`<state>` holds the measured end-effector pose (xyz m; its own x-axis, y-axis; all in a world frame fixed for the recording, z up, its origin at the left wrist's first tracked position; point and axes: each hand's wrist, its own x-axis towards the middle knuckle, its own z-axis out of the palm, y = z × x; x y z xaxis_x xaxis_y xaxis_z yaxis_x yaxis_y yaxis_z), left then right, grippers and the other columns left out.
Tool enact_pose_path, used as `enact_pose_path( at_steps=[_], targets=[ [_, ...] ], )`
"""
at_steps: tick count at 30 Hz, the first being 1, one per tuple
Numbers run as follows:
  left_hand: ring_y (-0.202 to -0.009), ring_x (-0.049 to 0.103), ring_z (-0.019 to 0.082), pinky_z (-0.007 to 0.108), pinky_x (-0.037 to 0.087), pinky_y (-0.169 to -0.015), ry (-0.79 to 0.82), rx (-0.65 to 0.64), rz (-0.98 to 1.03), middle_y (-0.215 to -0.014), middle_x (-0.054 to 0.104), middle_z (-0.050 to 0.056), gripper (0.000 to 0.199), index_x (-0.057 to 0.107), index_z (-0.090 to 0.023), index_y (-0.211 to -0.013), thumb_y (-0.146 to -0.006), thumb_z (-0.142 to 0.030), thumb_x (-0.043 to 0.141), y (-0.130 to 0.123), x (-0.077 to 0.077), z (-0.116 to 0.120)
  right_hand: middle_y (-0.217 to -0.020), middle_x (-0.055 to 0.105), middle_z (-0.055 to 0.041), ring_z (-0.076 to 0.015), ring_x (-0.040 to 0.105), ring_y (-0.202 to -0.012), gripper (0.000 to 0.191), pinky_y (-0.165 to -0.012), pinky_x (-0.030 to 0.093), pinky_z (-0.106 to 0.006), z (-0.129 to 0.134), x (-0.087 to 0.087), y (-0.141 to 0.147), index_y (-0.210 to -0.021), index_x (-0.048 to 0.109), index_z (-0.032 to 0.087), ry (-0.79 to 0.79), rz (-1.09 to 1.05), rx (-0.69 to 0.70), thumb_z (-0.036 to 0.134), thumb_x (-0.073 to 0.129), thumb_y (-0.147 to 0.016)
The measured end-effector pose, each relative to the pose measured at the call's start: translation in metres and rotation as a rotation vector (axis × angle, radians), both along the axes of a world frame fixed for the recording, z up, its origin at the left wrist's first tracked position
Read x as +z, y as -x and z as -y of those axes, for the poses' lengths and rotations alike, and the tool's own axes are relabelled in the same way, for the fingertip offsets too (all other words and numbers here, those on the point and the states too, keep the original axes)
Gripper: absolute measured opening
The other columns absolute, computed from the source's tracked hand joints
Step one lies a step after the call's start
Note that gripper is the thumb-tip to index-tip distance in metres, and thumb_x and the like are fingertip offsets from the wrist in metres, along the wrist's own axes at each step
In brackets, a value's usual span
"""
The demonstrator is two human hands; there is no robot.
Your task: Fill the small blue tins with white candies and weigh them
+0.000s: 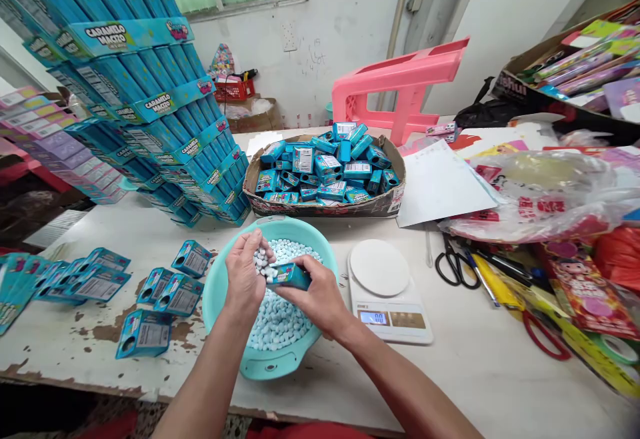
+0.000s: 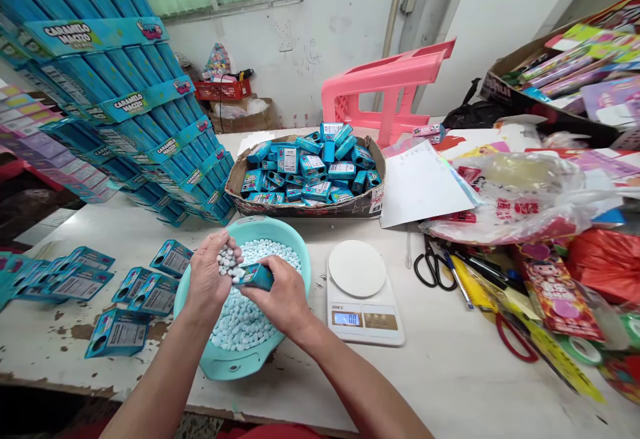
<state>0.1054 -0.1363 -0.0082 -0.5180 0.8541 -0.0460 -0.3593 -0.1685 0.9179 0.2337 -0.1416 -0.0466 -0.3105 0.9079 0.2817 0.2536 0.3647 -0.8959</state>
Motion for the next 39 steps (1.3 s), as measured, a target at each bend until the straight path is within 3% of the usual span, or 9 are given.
enact_pose_path(
  at_steps=[6, 10, 16, 24, 29, 32, 35, 37, 39],
  targets=[
    [-0.049, 0.047, 0.007, 0.019, 0.04, -0.046, 0.009, -0.019, -0.021, -0.059, 0.049, -0.004, 0.023, 0.049, -0.016, -0.067, -0.074, -0.03, 0.066, 0.001, 0.0, -0.002, -0.087, 0.064, 0.0, -0.0198, 0.058, -0.083, 0.032, -0.075, 0.043, -0.029, -0.003, -0.001, 0.004, -0.09, 0.061, 0.021, 0.012, -0.018, 0.003, 0.021, 0.078, -0.063],
    [-0.045, 0.042, 0.007, 0.018, 0.031, -0.04, -0.003, -0.048, -0.03, -0.054, 0.045, -0.006, 0.025, 0.047, -0.017, -0.066, -0.074, -0.031, 0.066, 0.003, 0.002, -0.001, -0.086, 0.064, 0.0006, -0.0195, 0.058, -0.082, 0.032, -0.075, 0.043, -0.029, -0.006, -0.002, 0.006, -0.089, 0.061, 0.021, 0.017, -0.023, 0.007, 0.023, 0.079, -0.062],
    [-0.055, 0.051, 0.009, 0.021, 0.043, -0.056, -0.031, 0.041, -0.095, -0.056, 0.049, -0.004, 0.026, 0.049, -0.016, -0.064, -0.072, -0.032, 0.068, 0.004, -0.003, -0.007, -0.089, 0.064, 0.0006, -0.0191, 0.059, -0.085, 0.032, -0.077, 0.044, -0.029, -0.008, -0.01, 0.006, -0.091, 0.061, 0.022, 0.056, -0.113, -0.002, 0.025, 0.077, -0.064],
    [-0.049, 0.045, 0.007, 0.018, 0.035, -0.045, -0.036, 0.049, -0.095, -0.053, 0.047, -0.005, 0.026, 0.048, -0.016, -0.064, -0.072, -0.031, 0.068, 0.001, -0.008, -0.006, -0.09, 0.065, -0.0006, -0.02, 0.059, -0.086, 0.032, -0.077, 0.044, -0.03, -0.006, -0.011, 0.006, -0.092, 0.062, 0.022, 0.058, -0.106, 0.012, 0.025, 0.077, -0.063],
    [-0.044, 0.041, 0.007, 0.018, 0.031, -0.04, 0.01, -0.069, -0.026, -0.051, 0.041, -0.006, 0.027, 0.047, -0.017, -0.066, -0.072, -0.032, 0.069, -0.002, 0.002, -0.005, -0.089, 0.065, 0.0, -0.0196, 0.059, -0.085, 0.031, -0.077, 0.044, -0.03, -0.008, -0.01, 0.009, -0.091, 0.062, 0.021, 0.067, -0.121, 0.012, 0.023, 0.077, -0.064],
    [-0.041, 0.034, 0.005, 0.016, 0.025, -0.038, -0.011, -0.055, -0.022, -0.049, 0.032, -0.008, 0.025, 0.051, -0.017, -0.072, -0.072, -0.034, 0.069, 0.003, 0.01, -0.003, -0.086, 0.064, 0.0013, -0.0185, 0.059, -0.082, 0.033, -0.075, 0.046, -0.029, -0.008, -0.005, -0.002, -0.091, 0.062, 0.022, 0.112, -0.195, 0.025, 0.026, 0.078, -0.063],
    [-0.045, 0.039, 0.008, 0.018, 0.032, -0.043, 0.025, -0.032, -0.29, -0.05, 0.038, -0.006, 0.025, 0.055, -0.019, -0.076, -0.075, -0.043, 0.063, 0.022, 0.001, 0.003, -0.089, 0.064, 0.0007, -0.0182, 0.06, -0.083, 0.035, -0.075, 0.048, -0.028, -0.01, 0.003, -0.037, -0.095, 0.06, 0.022, 0.172, -0.341, -0.027, 0.027, 0.077, -0.064],
    [-0.064, 0.055, 0.016, 0.026, 0.045, -0.059, 0.184, -0.206, -0.686, -0.067, 0.058, 0.002, 0.031, 0.061, -0.02, -0.082, -0.073, -0.05, 0.06, 0.041, -0.019, 0.011, -0.092, 0.064, -0.0009, -0.0186, 0.06, -0.085, 0.037, -0.076, 0.049, -0.03, -0.016, 0.005, -0.071, -0.099, 0.059, 0.023, 0.157, -0.416, -0.119, 0.028, 0.076, -0.066],
    [-0.1, 0.056, 0.031, 0.04, 0.044, -0.084, 0.41, -0.478, -1.129, -0.108, 0.063, 0.013, 0.047, 0.065, -0.021, -0.1, -0.069, -0.057, 0.059, 0.057, -0.045, 0.02, -0.092, 0.063, -0.0021, -0.0189, 0.06, -0.083, 0.039, -0.076, 0.049, -0.032, -0.025, 0.001, -0.105, -0.1, 0.057, 0.022, 0.112, -0.417, -0.277, 0.03, 0.076, -0.068]
  ],
)
